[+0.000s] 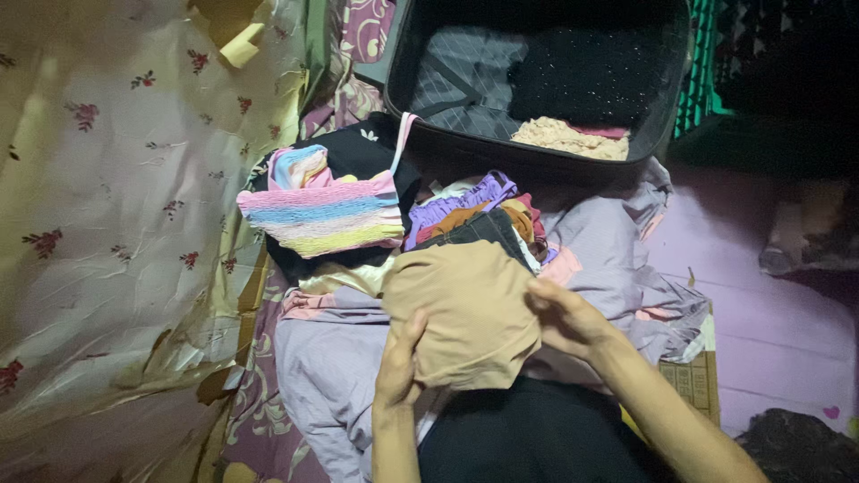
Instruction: The person folds several garments by hand and places them into an open suitcase. Items handled include a beige top, dark denim shorts, a patterned cloth, a brown top, an orange top, a beige top, a blue top, a pink top, and a purple top. The person folds each item and stacks them inside the suitcase.
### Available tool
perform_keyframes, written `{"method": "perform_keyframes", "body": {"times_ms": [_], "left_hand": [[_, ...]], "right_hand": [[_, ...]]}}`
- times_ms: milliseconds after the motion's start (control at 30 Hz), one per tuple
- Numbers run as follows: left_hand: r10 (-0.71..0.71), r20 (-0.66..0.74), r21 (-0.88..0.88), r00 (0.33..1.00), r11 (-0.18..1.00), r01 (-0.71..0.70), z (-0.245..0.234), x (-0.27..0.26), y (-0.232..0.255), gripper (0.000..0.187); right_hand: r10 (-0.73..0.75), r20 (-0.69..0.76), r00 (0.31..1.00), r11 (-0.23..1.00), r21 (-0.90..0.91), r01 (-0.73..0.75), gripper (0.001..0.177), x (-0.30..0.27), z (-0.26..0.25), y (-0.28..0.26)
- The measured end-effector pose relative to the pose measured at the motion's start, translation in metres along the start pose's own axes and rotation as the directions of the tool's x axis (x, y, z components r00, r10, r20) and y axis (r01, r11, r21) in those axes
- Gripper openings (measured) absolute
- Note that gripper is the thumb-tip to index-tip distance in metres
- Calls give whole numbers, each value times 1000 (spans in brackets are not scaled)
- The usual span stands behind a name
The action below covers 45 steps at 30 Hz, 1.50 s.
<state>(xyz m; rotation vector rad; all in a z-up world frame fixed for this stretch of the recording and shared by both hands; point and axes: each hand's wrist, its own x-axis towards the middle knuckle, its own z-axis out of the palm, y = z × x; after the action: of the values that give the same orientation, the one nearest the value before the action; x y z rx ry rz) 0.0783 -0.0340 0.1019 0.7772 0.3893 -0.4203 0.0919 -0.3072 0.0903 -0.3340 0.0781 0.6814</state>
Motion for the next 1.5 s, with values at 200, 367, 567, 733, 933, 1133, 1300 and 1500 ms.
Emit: {"method": "perform_keyframes", "body": {"times_ms": [200,367,567,733,933,1133,1300,1500], "left_hand": [[14,72,-34,997,999,-12,-2,13,-15,67],[-40,123,-281,992,957,74,-15,11,-32,70],[-9,138,-155,990,987,30,-7,10,-16,65],[23,92,-91,995,996,-14,30,7,15,66],[-38,222,-65,974,996,54,63,18,30,69],[-37,42,-61,998,997,40,61,29,-6,68],[-115,-23,-224,993,969,107,24,24,-48,74],[-208,26,-322,978,924,205,-26,4,-85,92]], "right_hand": [[-88,-276,957,961,-276,9,62,11,29,-12],[-89,-223,971,927,-374,-1,66,15,40,-12],[-122,-317,940,858,-511,-61,54,3,-22,-4],[-1,-457,889,920,-350,-178,57,-1,-46,-2],[-44,-202,978,987,145,75,65,15,-20,-7],[-74,-358,931,996,-68,53,58,20,10,-30],[-115,-333,936,949,-315,4,62,20,49,-31],[-105,-289,952,948,-318,8,63,19,83,-14]]}}
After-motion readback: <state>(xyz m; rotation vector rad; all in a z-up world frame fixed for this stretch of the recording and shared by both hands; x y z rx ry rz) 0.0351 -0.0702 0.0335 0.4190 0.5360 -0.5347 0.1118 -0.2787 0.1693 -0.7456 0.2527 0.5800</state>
